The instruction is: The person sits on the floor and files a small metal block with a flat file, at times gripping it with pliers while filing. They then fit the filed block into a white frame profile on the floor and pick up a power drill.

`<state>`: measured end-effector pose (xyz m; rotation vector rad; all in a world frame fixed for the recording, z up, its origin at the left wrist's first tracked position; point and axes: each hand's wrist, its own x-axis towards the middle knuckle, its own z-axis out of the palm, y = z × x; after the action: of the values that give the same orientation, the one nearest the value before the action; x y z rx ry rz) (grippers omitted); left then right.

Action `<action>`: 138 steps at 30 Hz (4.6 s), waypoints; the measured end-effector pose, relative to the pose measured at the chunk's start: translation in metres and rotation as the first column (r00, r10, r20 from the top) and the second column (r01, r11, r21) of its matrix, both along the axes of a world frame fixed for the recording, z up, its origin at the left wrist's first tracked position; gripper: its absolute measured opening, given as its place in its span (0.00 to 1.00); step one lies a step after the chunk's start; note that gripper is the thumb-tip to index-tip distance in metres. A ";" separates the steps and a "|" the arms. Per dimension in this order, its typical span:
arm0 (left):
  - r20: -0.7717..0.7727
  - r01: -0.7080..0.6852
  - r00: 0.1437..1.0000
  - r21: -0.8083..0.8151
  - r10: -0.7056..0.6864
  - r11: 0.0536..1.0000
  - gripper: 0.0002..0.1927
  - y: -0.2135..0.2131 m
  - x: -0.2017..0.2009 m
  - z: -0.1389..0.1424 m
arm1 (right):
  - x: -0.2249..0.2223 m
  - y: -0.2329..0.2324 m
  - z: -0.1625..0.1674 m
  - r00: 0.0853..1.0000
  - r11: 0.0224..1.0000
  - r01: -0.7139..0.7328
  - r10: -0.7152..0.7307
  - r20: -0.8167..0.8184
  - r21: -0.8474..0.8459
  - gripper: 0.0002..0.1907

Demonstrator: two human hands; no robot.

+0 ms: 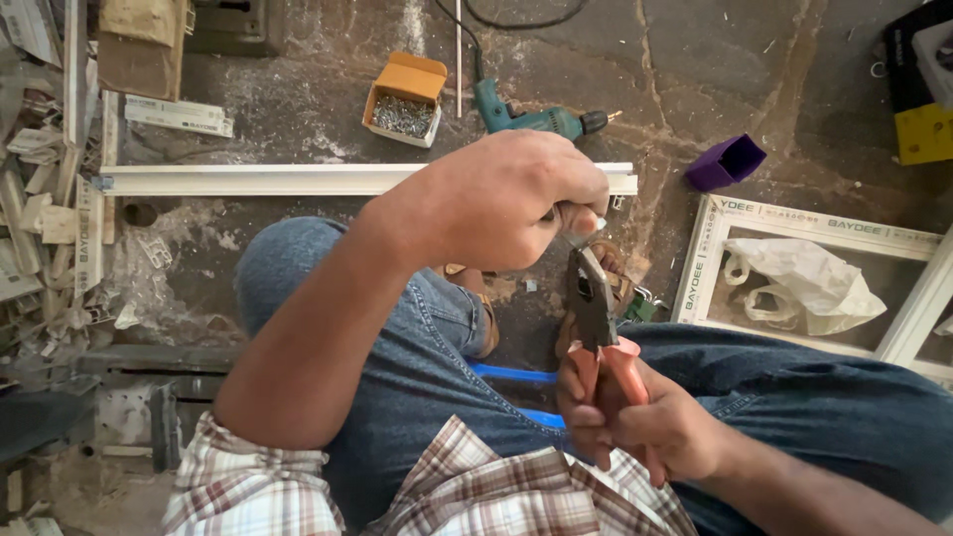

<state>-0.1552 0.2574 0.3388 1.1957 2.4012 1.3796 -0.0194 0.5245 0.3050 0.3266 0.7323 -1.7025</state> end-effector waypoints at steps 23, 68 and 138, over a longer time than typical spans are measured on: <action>-0.313 -0.178 0.931 0.060 0.188 0.982 0.14 0.013 0.005 0.010 | -0.066 0.013 0.022 0.399 0.637 0.319 0.581 -0.709 0.702 0.23; 0.660 -0.520 0.714 0.275 0.235 0.809 0.19 0.043 0.015 -0.021 | -0.048 0.027 0.021 0.856 0.987 -0.103 0.153 -0.494 0.127 0.28; 0.177 -0.306 0.916 -0.274 0.361 0.912 0.15 0.028 0.034 0.060 | -0.023 0.009 0.014 0.324 0.795 0.344 0.399 -0.858 0.500 0.24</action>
<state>-0.1212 0.2859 0.3985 0.5520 2.5949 1.1753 -0.0423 0.5331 0.3192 -0.3782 2.2433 -1.4255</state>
